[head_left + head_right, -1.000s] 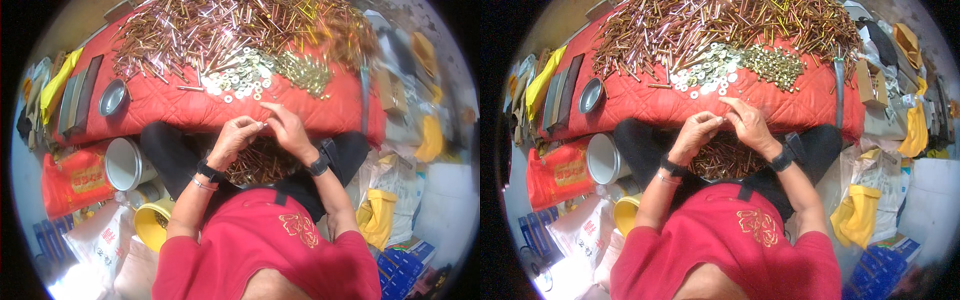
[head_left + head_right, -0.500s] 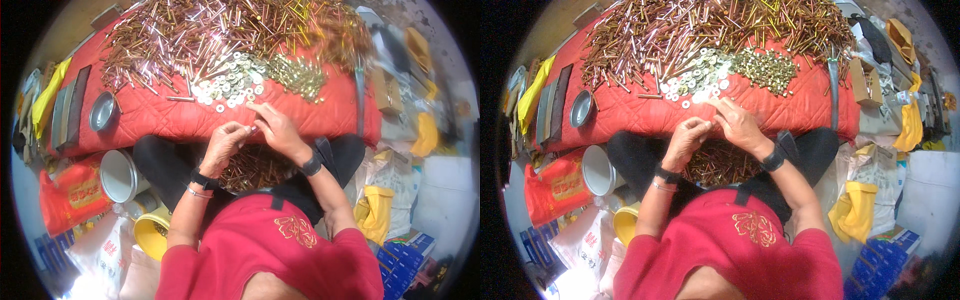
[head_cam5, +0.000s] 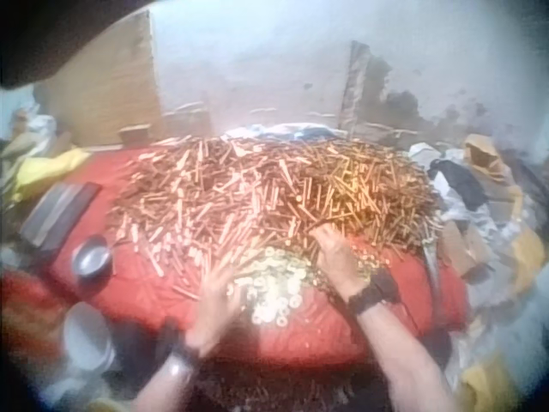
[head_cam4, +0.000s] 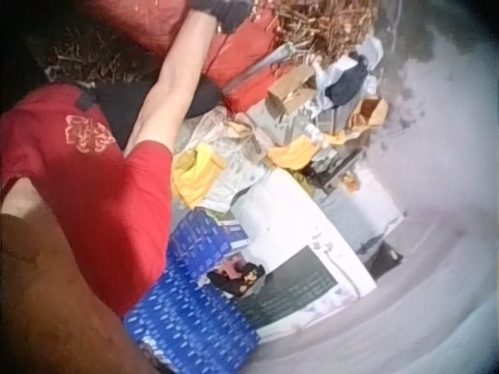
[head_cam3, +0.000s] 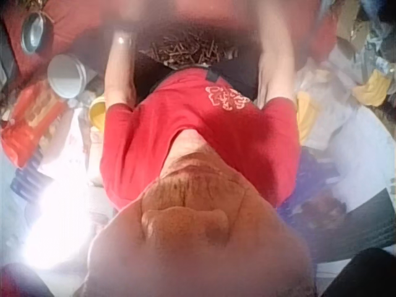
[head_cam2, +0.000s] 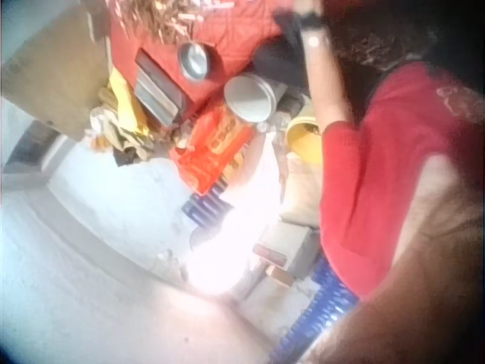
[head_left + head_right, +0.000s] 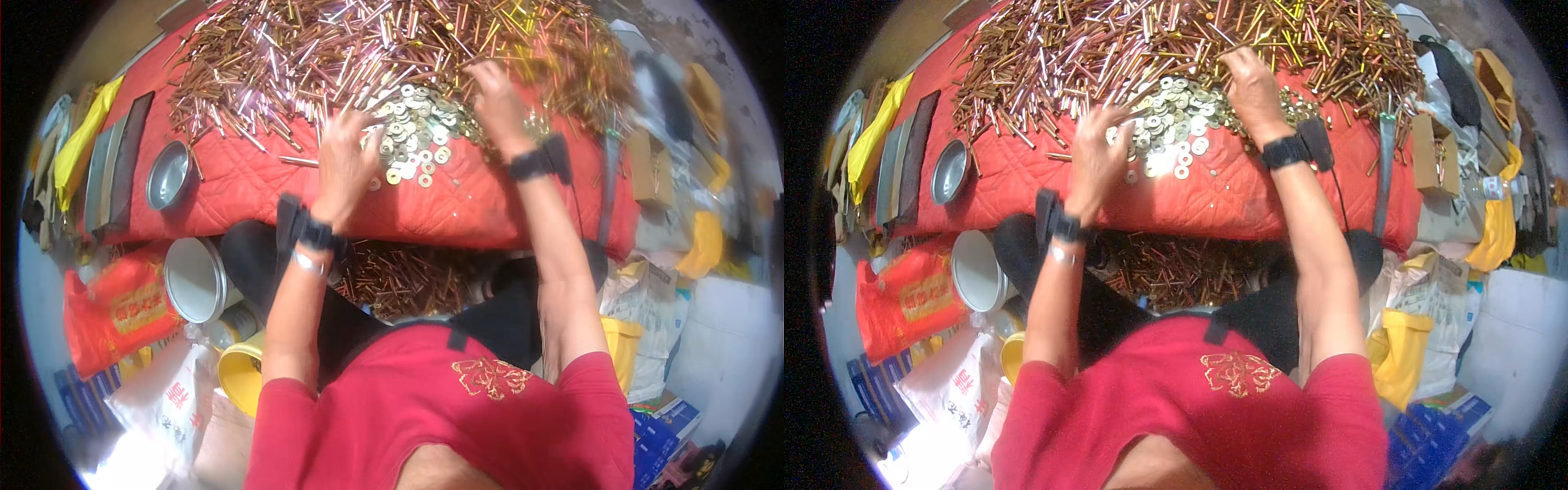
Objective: The person is assembling small metal rods by sliding washers and bolts onto them.
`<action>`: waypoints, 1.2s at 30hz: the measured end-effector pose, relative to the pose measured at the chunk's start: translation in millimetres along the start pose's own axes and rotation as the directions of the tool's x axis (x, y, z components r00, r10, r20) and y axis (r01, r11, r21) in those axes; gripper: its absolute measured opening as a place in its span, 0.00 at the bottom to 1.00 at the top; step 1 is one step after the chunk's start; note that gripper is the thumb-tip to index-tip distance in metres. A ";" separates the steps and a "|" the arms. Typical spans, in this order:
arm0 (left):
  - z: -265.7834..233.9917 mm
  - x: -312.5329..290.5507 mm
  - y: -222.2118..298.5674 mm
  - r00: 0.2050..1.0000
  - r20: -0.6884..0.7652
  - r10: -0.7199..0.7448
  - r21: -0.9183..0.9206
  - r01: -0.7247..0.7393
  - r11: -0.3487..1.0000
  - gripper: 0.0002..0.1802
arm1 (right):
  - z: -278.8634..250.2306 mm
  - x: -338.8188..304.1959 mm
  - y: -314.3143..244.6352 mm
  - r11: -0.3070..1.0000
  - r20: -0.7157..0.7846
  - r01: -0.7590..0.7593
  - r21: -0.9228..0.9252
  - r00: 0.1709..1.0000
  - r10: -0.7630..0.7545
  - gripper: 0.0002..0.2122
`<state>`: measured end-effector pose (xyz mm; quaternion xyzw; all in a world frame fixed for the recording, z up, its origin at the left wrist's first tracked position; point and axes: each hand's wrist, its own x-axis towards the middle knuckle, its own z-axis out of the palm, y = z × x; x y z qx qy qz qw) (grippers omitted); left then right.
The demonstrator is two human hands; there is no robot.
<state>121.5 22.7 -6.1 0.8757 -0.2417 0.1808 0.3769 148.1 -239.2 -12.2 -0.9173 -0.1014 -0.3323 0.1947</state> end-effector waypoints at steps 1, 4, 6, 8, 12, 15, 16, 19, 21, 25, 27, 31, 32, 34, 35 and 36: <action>7.8 17.7 -17.2 0.998 -0.067 0.011 0.085 -0.005 0.996 0.09 | 10.8 10.3 11.8 0.994 0.008 0.044 -0.103 0.999 -0.043 0.14; 30.4 57.5 -51.5 0.992 -0.126 0.006 0.374 0.042 0.926 0.11 | 32.9 24.3 33.0 0.952 0.063 0.110 -0.285 0.993 -0.096 0.10; 38.0 66.7 -60.5 0.993 -0.118 -0.006 0.508 0.066 0.859 0.12 | 38.3 26.8 35.1 0.928 0.065 0.128 -0.351 0.992 -0.113 0.07; 44.3 71.9 -64.9 0.995 -0.098 -0.009 0.577 0.064 0.814 0.12 | 37.7 29.4 39.2 0.910 0.064 0.147 -0.388 0.989 -0.133 0.05; 45.2 70.7 -74.6 0.999 -0.033 0.015 0.658 0.011 0.753 0.14 | 21.6 31.1 47.2 0.919 0.043 0.234 -0.316 0.972 -0.232 0.06; 46.3 74.8 -90.2 0.998 0.039 0.041 0.726 -0.056 0.686 0.11 | -2.1 17.7 28.6 0.972 -0.042 0.199 -0.124 0.978 -0.206 0.09; 45.5 80.3 -88.1 0.998 0.063 0.021 0.702 -0.060 0.710 0.11 | -11.7 10.0 23.3 0.982 -0.070 0.185 -0.047 0.980 -0.188 0.10; 40.0 90.1 -88.1 0.986 0.148 -0.081 0.595 -0.023 0.803 0.15 | -34.7 -17.5 -14.1 0.995 -0.022 0.098 0.025 0.995 -0.098 0.11; 40.0 87.4 -88.9 0.978 0.150 -0.147 0.560 0.038 0.828 0.16 | -48.7 -37.9 -46.5 0.996 0.038 0.052 0.075 0.998 -0.055 0.11; 28.0 78.4 -76.6 0.960 0.117 -0.255 0.394 0.191 0.899 0.16 | -62.0 -80.4 -69.0 0.982 0.265 -0.066 0.176 0.964 0.017 0.10; 17.7 72.7 -71.4 0.934 0.055 -0.352 0.207 0.334 0.919 0.17 | -60.2 -90.8 -69.5 0.977 0.346 -0.126 0.174 0.936 0.059 0.08; -10.0 40.1 -41.1 0.723 0.476 -0.501 -0.731 0.642 0.232 0.14 | -48.2 -94.5 -65.7 0.994 0.370 -0.093 0.058 0.927 0.065 0.08; 0.0 31.4 -61.1 0.696 0.559 -0.451 -0.780 0.626 -0.001 0.13 | -44.6 -92.2 -67.8 0.994 0.374 -0.084 0.062 0.926 0.055 0.07; 5.7 12.9 -50.5 0.662 0.624 -0.415 -0.775 0.590 -0.225 0.09 | -43.7 -90.6 -68.0 0.994 0.398 -0.090 0.060 0.915 0.059 0.07; 8.4 4.7 -44.7 0.658 0.634 -0.406 -0.772 0.574 -0.275 0.08 | -44.3 -90.2 -68.0 0.993 0.418 -0.100 0.060 0.906 0.066 0.07; 12.1 -4.2 -38.8 0.654 0.644 -0.397 -0.765 0.556 -0.325 0.06 | -45.2 -90.1 -67.8 0.992 0.438 -0.110 0.059 0.896 0.073 0.07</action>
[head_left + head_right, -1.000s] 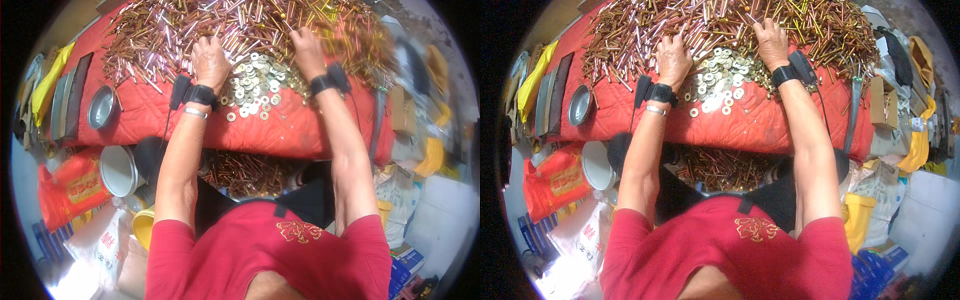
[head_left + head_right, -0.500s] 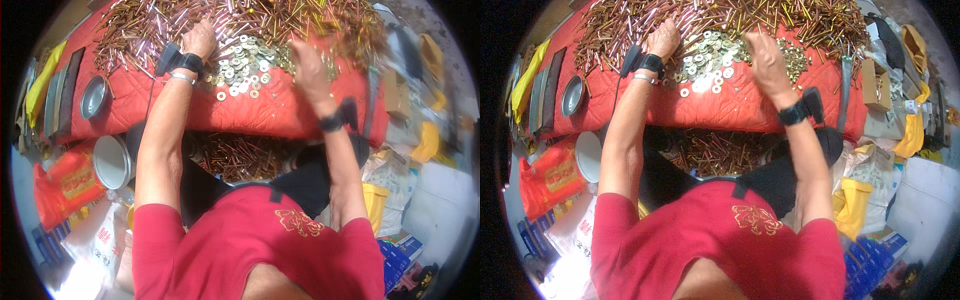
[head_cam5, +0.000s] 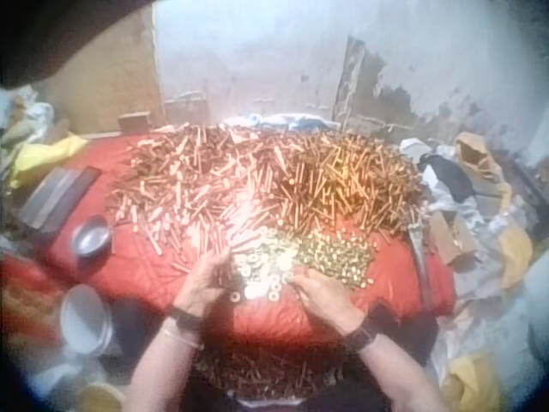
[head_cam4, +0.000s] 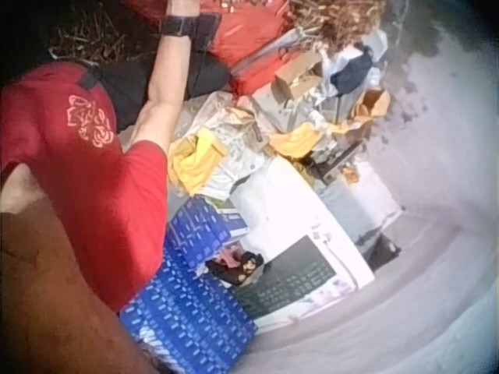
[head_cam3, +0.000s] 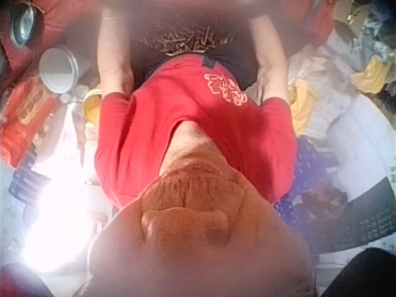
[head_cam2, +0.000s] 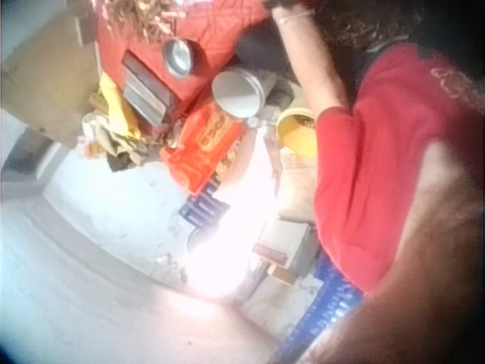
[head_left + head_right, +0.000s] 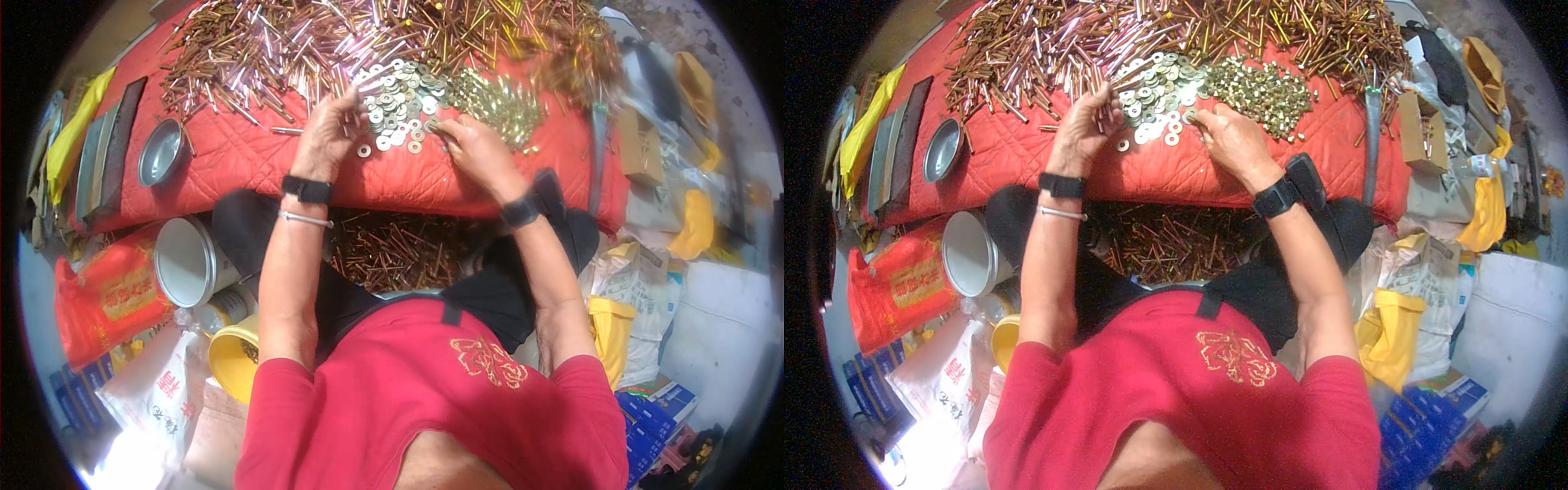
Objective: The person is assembling small metal rods by sliding washers and bolts onto them.
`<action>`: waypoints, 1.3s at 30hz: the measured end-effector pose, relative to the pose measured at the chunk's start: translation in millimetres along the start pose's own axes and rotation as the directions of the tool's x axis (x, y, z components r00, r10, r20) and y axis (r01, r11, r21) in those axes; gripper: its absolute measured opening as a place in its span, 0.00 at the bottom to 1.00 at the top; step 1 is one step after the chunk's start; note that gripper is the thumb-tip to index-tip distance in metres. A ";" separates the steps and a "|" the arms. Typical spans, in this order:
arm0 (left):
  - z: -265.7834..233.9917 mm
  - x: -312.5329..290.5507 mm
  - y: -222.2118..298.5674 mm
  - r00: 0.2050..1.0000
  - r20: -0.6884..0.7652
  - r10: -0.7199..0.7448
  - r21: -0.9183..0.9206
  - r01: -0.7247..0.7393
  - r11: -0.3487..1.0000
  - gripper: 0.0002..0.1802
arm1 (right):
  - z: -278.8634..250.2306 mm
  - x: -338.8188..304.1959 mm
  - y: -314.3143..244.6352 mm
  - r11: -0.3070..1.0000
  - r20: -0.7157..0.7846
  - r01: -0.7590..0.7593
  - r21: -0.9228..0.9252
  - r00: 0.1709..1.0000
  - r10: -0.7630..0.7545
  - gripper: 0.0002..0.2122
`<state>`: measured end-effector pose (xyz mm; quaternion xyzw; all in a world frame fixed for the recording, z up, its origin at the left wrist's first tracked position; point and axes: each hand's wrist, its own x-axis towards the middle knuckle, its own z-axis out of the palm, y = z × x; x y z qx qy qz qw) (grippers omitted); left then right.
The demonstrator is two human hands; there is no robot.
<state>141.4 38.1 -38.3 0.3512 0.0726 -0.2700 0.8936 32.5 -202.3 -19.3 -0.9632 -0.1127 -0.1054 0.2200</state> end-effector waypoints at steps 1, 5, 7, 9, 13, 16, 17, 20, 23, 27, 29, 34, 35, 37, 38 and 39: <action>-0.2 -6.7 -10.8 0.998 0.014 0.065 -0.008 -0.064 0.998 0.05 | -1.6 0.7 -0.6 0.999 0.027 0.011 -0.037 1.000 -0.010 0.06; -10.8 -22.1 -34.4 1.000 0.015 -0.021 -0.115 0.022 0.993 0.11 | -16.3 20.8 -12.4 0.967 0.261 0.088 -0.238 0.965 -0.024 0.06; 3.5 -34.8 -42.8 0.998 0.015 -0.064 -0.170 0.066 0.983 0.13 | -24.8 41.7 -26.0 0.944 0.417 0.134 -0.301 0.909 0.004 0.06; 13.0 -41.1 -50.2 0.999 -0.019 -0.029 -0.172 0.025 0.985 0.12 | -19.8 62.8 -29.9 0.921 0.491 0.158 -0.357 0.870 0.041 0.06; 10.9 -46.6 -57.1 1.000 -0.027 0.004 -0.156 -0.008 0.988 0.11 | -18.8 59.3 -22.1 0.925 0.501 0.226 -0.305 0.864 -0.046 0.08; 18.7 -51.8 -61.4 0.998 -0.060 0.010 -0.086 -0.015 0.996 0.12 | -23.6 22.6 -6.6 0.957 0.348 0.247 -0.151 0.920 -0.182 0.11; 21.8 -54.0 -61.6 0.997 -0.078 0.015 -0.055 -0.019 0.998 0.13 | -21.8 14.5 -4.2 0.982 0.289 0.177 -0.058 0.945 -0.154 0.11; 17.0 -53.0 -62.4 1.000 -0.002 0.013 0.035 -0.013 0.999 0.14 | -20.3 -6.6 -9.7 0.949 0.094 -0.035 0.312 0.996 0.005 0.10; 22.4 -57.7 -58.6 0.993 0.078 -0.088 0.204 0.070 0.976 0.16 | -24.6 -14.9 -17.1 0.799 -0.012 -0.111 0.591 0.989 0.146 0.10; 35.0 -66.4 -50.2 0.979 0.148 -0.139 0.328 0.084 0.941 0.13 | -35.9 -10.2 -22.3 0.732 0.058 -0.155 0.663 0.986 0.157 0.09; 38.8 -66.3 -47.3 0.977 0.158 -0.143 0.375 0.074 0.924 0.11 | -36.6 -10.6 -21.5 0.738 0.073 -0.144 0.659 0.989 0.128 0.09; 38.8 -64.8 -39.1 0.949 0.178 -0.258 0.523 0.131 0.842 0.11 | -43.1 -16.1 -12.9 0.712 0.169 -0.137 0.689 0.985 0.026 0.09; 39.9 -66.7 -40.3 0.955 0.161 -0.251 0.538 0.128 0.833 0.11 | -47.5 -16.7 -10.8 0.709 0.232 -0.158 0.687 0.973 -0.007 0.09; 43.9 -72.7 -43.3 0.964 0.127 -0.233 0.567 0.122 0.814 0.11 | -57.9 -14.1 -12.8 0.685 0.391 -0.189 0.704 0.908 -0.151 0.09; 37.5 -69.9 -41.7 0.937 0.163 -0.309 0.631 0.142 0.763 0.12 | -62.6 -12.6 -14.8 0.674 0.461 -0.206 0.710 0.859 -0.223 0.09; 31.3 -66.8 -36.3 0.902 0.195 -0.384 0.691 0.152 0.706 0.13 | -66.8 -12.3 -18.5 0.698 0.560 -0.275 0.662 0.799 -0.217 0.09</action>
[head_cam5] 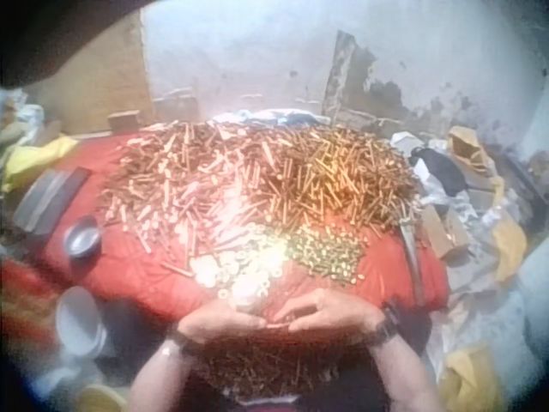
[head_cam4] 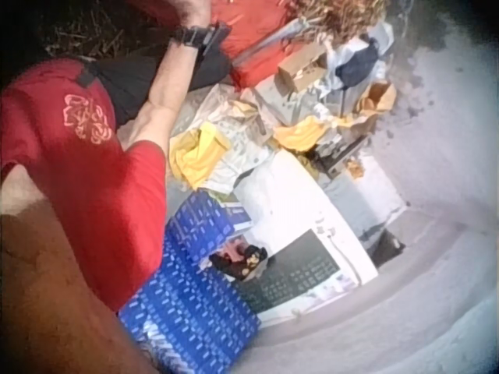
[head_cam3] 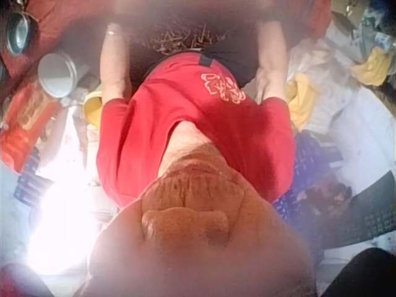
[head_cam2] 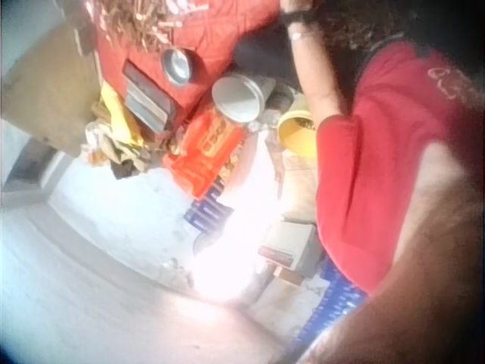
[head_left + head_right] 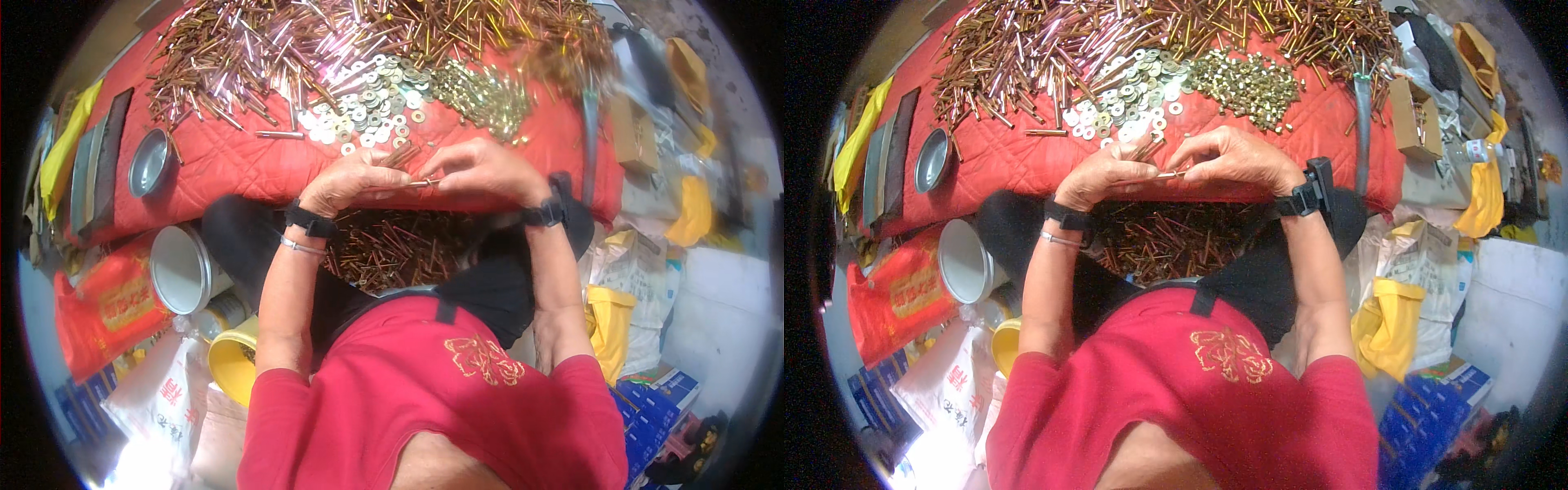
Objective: The person is assembling small metal rods by sliding washers and bolts onto them.
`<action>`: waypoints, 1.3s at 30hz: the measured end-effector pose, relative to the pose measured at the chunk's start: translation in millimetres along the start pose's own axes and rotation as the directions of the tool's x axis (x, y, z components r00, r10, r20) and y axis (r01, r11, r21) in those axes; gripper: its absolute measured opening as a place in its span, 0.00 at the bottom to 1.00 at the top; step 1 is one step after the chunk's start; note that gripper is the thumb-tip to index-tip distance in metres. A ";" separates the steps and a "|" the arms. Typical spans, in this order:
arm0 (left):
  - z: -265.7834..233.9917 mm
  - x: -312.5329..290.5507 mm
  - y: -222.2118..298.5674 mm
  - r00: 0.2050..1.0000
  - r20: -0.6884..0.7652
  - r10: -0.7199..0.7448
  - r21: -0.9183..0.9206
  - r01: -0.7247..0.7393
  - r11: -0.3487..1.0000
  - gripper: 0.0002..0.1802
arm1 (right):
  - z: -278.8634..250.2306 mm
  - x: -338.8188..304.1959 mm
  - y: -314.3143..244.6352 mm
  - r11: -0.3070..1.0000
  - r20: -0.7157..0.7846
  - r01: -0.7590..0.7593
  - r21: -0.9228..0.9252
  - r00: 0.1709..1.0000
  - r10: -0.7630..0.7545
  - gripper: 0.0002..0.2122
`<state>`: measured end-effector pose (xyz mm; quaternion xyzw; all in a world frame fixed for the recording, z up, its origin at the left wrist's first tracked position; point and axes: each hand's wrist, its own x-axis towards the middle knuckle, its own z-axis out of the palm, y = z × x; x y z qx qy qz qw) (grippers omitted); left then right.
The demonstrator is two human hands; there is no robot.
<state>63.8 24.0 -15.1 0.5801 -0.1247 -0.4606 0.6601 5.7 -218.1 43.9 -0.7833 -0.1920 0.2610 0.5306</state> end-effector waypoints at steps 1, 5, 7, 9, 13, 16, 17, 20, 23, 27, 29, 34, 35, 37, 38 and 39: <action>-4.9 0.5 -0.6 0.996 0.078 -0.042 0.075 0.036 0.997 0.13 | 3.5 2.1 4.5 0.997 -0.052 0.010 0.071 0.999 -0.007 0.09; -20.0 12.2 -1.2 0.998 -0.007 -0.064 -0.290 0.059 0.955 0.15 | 24.0 14.9 39.8 0.970 -0.275 0.088 0.228 0.961 -0.022 0.08; -10.5 15.6 -2.0 0.990 -0.143 0.005 -0.676 -0.101 0.730 0.18 | 32.1 15.5 35.6 0.918 -0.352 0.010 0.396 0.925 0.142 0.07; 4.1 18.8 -2.8 0.957 -0.291 0.003 -0.897 -0.274 0.347 0.22 | 39.0 24.1 36.5 0.881 -0.459 0.092 0.464 0.876 0.150 0.07; 11.8 33.6 -16.7 0.873 -0.478 0.095 -0.815 -0.481 0.322 0.16 | 51.8 43.7 30.6 0.839 -0.586 0.168 0.518 0.784 0.205 0.07; 18.7 51.4 -30.1 0.781 -0.601 0.169 -0.641 -0.597 0.482 0.11 | 65.8 69.2 36.4 0.876 -0.819 0.314 0.367 0.556 0.143 0.09; 30.5 56.2 -32.4 0.802 -0.585 0.119 -0.650 -0.552 0.523 0.09 | 66.0 74.8 38.0 0.946 -0.920 0.282 0.162 0.389 0.041 0.10; 60.7 56.6 -31.3 0.834 -0.541 0.105 -0.609 -0.475 0.635 0.12 | 61.5 85.1 34.8 0.965 -0.962 0.262 0.015 0.267 -0.057 0.10; 45.7 52.8 -30.2 0.848 -0.521 0.095 -0.641 -0.463 0.612 0.14 | 35.2 65.4 36.8 0.984 -0.924 0.174 -0.036 0.368 -0.099 0.07; 26.7 40.4 -20.2 0.921 -0.384 0.064 -0.693 -0.334 0.638 0.18 | 1.6 28.9 62.6 0.708 -0.751 -0.372 -0.600 0.568 -0.338 0.06; 25.6 32.9 -18.1 0.948 -0.317 0.022 -0.725 -0.257 0.639 0.18 | 0.7 25.8 71.1 0.606 -0.692 -0.418 -0.676 0.642 -0.329 0.05; 26.6 14.3 -19.7 0.967 -0.252 0.028 -0.693 -0.200 0.693 0.16 | 0.5 32.4 63.3 0.649 -0.666 -0.340 -0.681 0.656 -0.356 0.03; 26.1 10.6 -20.7 0.962 -0.270 0.043 -0.652 -0.216 0.727 0.16 | 2.8 31.4 55.7 0.717 -0.684 -0.286 -0.635 0.640 -0.350 0.04; 32.1 2.8 -21.0 0.953 -0.294 0.072 -0.573 -0.235 0.785 0.16 | 11.4 25.8 37.5 0.932 -0.711 0.003 -0.362 0.646 -0.278 0.05; 32.2 -1.0 -22.6 0.961 -0.269 0.068 -0.576 -0.217 0.788 0.13 | 21.6 26.5 28.3 0.987 -0.722 0.125 -0.097 0.674 -0.156 0.05; 35.0 -3.7 -23.0 0.963 -0.259 0.079 -0.545 -0.213 0.811 0.12 | 30.1 26.1 22.3 0.957 -0.702 0.228 0.178 0.711 -0.039 0.06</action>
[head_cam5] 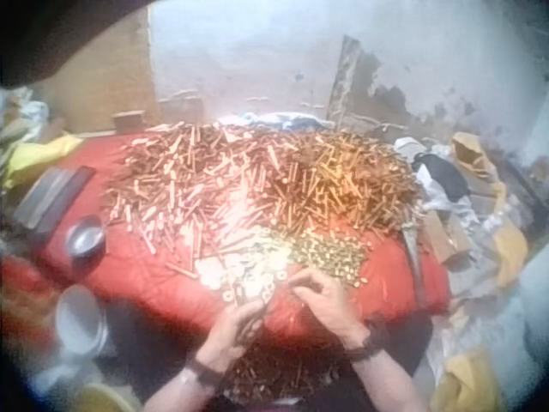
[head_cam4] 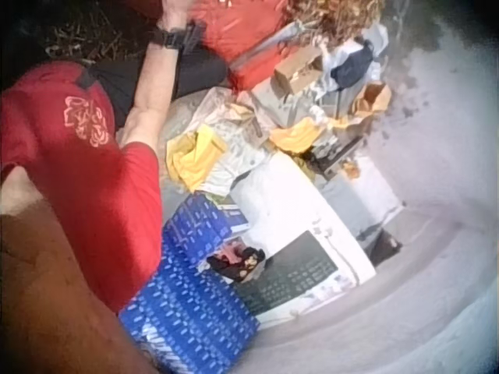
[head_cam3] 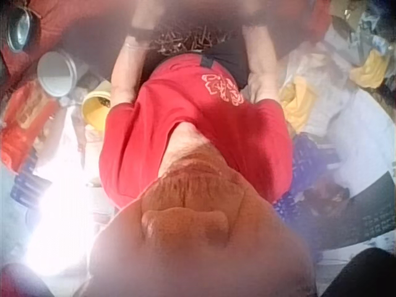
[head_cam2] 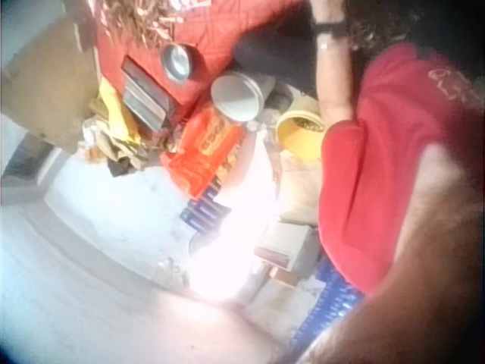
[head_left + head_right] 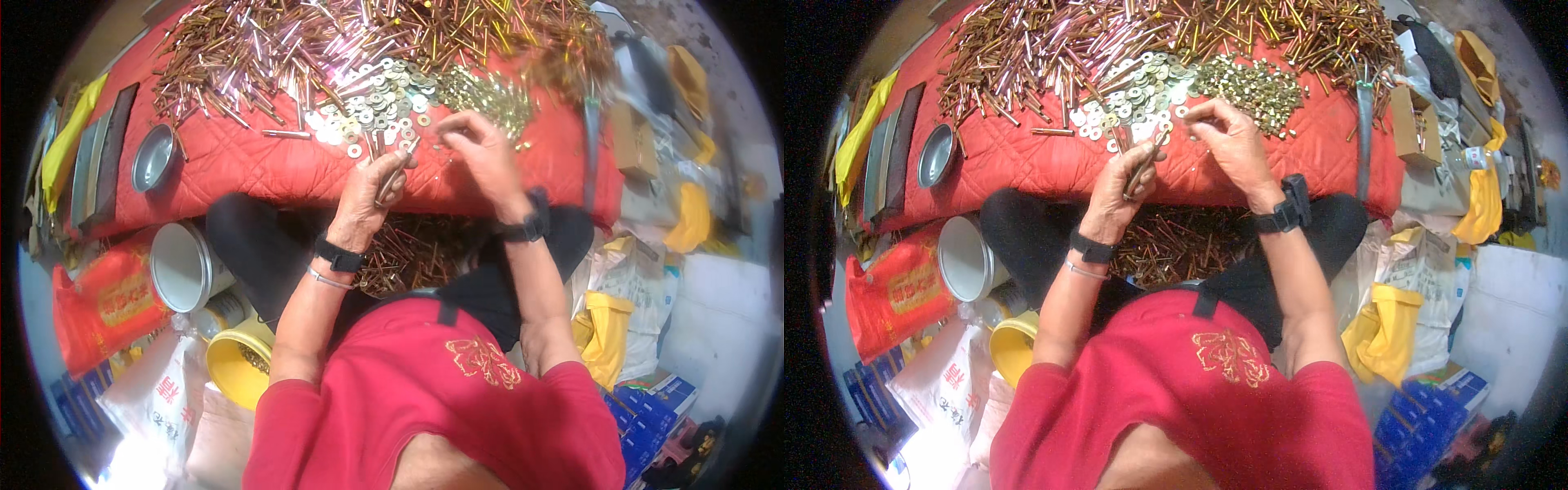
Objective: The person is assembling small metal rods by sliding washers and bolts onto them.
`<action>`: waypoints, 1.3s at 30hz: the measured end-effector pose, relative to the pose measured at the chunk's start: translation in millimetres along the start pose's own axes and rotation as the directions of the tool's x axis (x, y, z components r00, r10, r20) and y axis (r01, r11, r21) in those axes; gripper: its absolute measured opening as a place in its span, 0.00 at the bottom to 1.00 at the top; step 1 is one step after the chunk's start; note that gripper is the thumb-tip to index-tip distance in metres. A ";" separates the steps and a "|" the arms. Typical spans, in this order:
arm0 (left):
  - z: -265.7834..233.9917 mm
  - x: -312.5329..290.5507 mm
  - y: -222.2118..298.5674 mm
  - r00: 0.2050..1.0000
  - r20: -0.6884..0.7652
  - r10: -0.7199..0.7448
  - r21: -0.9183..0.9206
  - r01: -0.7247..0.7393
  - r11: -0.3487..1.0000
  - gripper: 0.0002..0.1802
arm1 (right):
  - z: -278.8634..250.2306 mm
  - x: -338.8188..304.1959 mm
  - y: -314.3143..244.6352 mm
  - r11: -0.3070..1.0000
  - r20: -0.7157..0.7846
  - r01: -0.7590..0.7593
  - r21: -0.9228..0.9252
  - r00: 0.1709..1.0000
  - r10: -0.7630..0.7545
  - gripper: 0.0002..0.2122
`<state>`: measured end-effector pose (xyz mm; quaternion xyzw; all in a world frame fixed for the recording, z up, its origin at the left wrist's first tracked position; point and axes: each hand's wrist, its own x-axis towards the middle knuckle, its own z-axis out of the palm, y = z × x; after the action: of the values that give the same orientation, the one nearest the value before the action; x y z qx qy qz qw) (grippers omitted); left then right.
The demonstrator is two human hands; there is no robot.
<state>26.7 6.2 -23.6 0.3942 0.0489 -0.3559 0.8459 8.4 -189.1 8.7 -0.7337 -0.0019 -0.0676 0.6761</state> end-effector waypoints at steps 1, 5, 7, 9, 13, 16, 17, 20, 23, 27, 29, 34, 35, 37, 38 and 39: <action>2.1 -3.3 -0.7 1.000 0.015 0.002 0.039 -0.003 0.999 0.12 | 3.7 -4.3 -0.9 0.997 0.033 -0.005 0.083 0.999 0.003 0.05; 9.0 -8.4 -1.7 0.999 0.037 0.009 0.121 -0.013 0.993 0.12 | 5.5 -11.4 5.4 0.995 0.105 0.078 0.064 0.991 -0.085 0.05; 7.5 -8.7 -2.2 0.998 0.060 -0.014 0.137 0.006 0.991 0.12 | 1.1 -13.4 3.4 0.989 0.142 0.139 0.046 0.979 -0.145 0.05; 6.7 -9.7 -1.2 0.996 0.087 -0.035 0.146 0.022 0.989 0.12 | -2.7 -15.2 -1.3 0.994 0.172 0.101 0.043 0.979 -0.107 0.05; 11.1 -12.2 5.7 0.990 0.132 -0.045 0.209 0.016 0.978 0.12 | -9.2 -19.1 -12.9 0.997 0.213 -0.070 -0.029 0.974 0.075 0.06; 2.4 -13.1 9.7 0.940 0.271 -0.208 0.038 0.205 0.978 0.12 | -6.9 -24.9 -21.6 0.992 0.258 0.108 -0.068 0.962 -0.087 0.06; -1.3 -13.3 10.1 0.897 0.347 -0.274 -0.053 0.310 0.949 0.12 | -5.2 -26.7 -24.3 0.977 0.278 0.204 -0.064 0.944 -0.179 0.05; -0.8 -10.9 6.3 0.848 0.451 -0.278 -0.122 0.367 0.922 0.13 | -3.6 -28.7 -22.9 0.935 0.238 0.343 -0.089 0.919 -0.315 0.04; 6.1 -12.6 7.3 0.944 0.262 -0.201 0.044 0.197 0.979 0.13 | -6.0 -30.1 -22.3 0.972 0.204 0.135 -0.192 0.974 -0.095 0.04; 15.0 -19.4 12.6 0.986 0.159 -0.052 0.449 -0.025 0.893 0.14 | -18.8 -28.0 -7.3 0.922 0.315 0.060 -0.383 0.947 0.069 0.08; 11.8 -19.5 11.5 0.986 0.162 -0.027 0.504 -0.059 0.862 0.16 | -18.7 -28.4 -4.9 0.924 0.342 -0.044 -0.380 0.922 0.184 0.11; 11.3 -15.9 6.7 0.993 0.098 -0.059 0.386 0.017 0.922 0.14 | -0.8 -24.5 2.2 0.901 0.151 0.293 -0.321 0.955 -0.257 0.10; 10.5 -15.7 6.0 0.994 0.092 -0.066 0.373 0.027 0.928 0.14 | 3.2 -23.1 -1.3 0.840 0.146 0.385 -0.383 0.923 -0.357 0.11; 11.4 -16.9 5.8 0.992 0.100 -0.074 0.380 0.030 0.925 0.14 | 7.2 -24.0 -11.4 0.882 0.144 0.273 -0.385 0.961 -0.235 0.13; 11.3 -17.6 5.8 0.992 0.104 -0.077 0.383 0.032 0.923 0.14 | 8.7 -24.9 -14.6 0.897 0.144 0.215 -0.386 0.974 -0.172 0.15; 11.0 -17.5 5.9 0.991 0.108 -0.079 0.381 0.032 0.924 0.14 | 8.7 -25.5 -16.5 0.910 0.130 0.165 -0.381 0.984 -0.124 0.15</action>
<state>15.3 10.9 -6.1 0.5261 -0.0611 -0.4059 0.7448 -17.5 -176.8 21.8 -0.8539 -0.0775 -0.0785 0.5087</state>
